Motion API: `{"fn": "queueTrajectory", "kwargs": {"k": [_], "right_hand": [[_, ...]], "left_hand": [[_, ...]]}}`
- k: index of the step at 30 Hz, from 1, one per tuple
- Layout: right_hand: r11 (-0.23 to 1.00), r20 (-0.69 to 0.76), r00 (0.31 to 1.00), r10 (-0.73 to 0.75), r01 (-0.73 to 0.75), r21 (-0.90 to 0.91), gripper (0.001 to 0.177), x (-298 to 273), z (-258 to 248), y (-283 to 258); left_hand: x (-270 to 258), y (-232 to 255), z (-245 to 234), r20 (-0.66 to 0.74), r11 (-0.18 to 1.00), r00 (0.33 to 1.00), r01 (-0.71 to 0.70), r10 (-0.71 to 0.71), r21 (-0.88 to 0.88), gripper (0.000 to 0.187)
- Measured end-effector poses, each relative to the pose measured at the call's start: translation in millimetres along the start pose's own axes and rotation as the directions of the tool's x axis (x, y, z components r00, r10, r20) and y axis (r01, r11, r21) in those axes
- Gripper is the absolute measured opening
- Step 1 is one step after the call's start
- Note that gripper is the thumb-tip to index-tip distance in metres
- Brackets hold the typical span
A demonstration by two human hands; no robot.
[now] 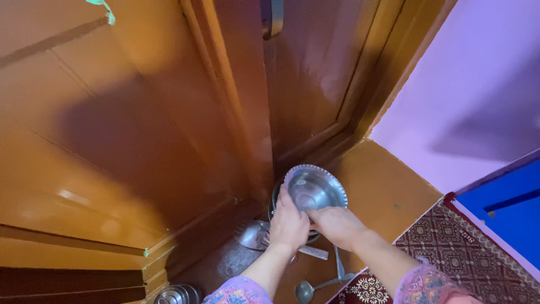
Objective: The person picks up several ornate metallic vessels and bowls from a low windowsill and places them onto the shelves of a blue cabinet.
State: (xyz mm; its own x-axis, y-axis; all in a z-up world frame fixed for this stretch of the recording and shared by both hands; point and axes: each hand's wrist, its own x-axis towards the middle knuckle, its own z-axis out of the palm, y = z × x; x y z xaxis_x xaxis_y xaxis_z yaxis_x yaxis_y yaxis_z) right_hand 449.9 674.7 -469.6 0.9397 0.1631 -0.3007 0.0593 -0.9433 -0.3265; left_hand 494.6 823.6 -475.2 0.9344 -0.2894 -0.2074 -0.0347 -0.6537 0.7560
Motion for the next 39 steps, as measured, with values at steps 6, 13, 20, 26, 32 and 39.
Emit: {"fn": "queueTrajectory", "kwargs": {"k": [6,13,20,26,32,39], "right_hand": [[0.995,-0.336,0.941,-0.041,0.070,0.073,0.026,2,23,21],[0.976,-0.358,0.933,-0.027,0.101,0.190,0.027,0,21,26],[0.977,-0.300,0.954,0.001,0.064,0.205,0.024,1,8,12],[0.985,-0.196,0.980,0.046,-0.013,0.170,0.032,10,5,6],[0.993,-0.294,0.954,0.064,-0.032,0.113,0.030,16,23,2],[0.997,-0.416,0.909,-0.036,0.059,0.043,0.020,15,24,5]], "left_hand": [[9,-12,15,-0.171,0.987,0.972,-0.157,0.159,0.024,0.075],[7,-2,5,0.017,0.995,0.996,0.091,-0.090,-0.033,0.061],[21,-15,21,-0.008,0.994,0.994,0.106,-0.106,0.029,0.063],[29,-24,28,-0.057,0.995,0.993,0.100,-0.101,-0.022,0.057],[21,-16,13,-0.016,0.991,0.993,0.113,-0.114,-0.068,0.053],[19,-23,7,-0.082,0.997,0.996,0.020,-0.026,-0.076,0.057]]}}
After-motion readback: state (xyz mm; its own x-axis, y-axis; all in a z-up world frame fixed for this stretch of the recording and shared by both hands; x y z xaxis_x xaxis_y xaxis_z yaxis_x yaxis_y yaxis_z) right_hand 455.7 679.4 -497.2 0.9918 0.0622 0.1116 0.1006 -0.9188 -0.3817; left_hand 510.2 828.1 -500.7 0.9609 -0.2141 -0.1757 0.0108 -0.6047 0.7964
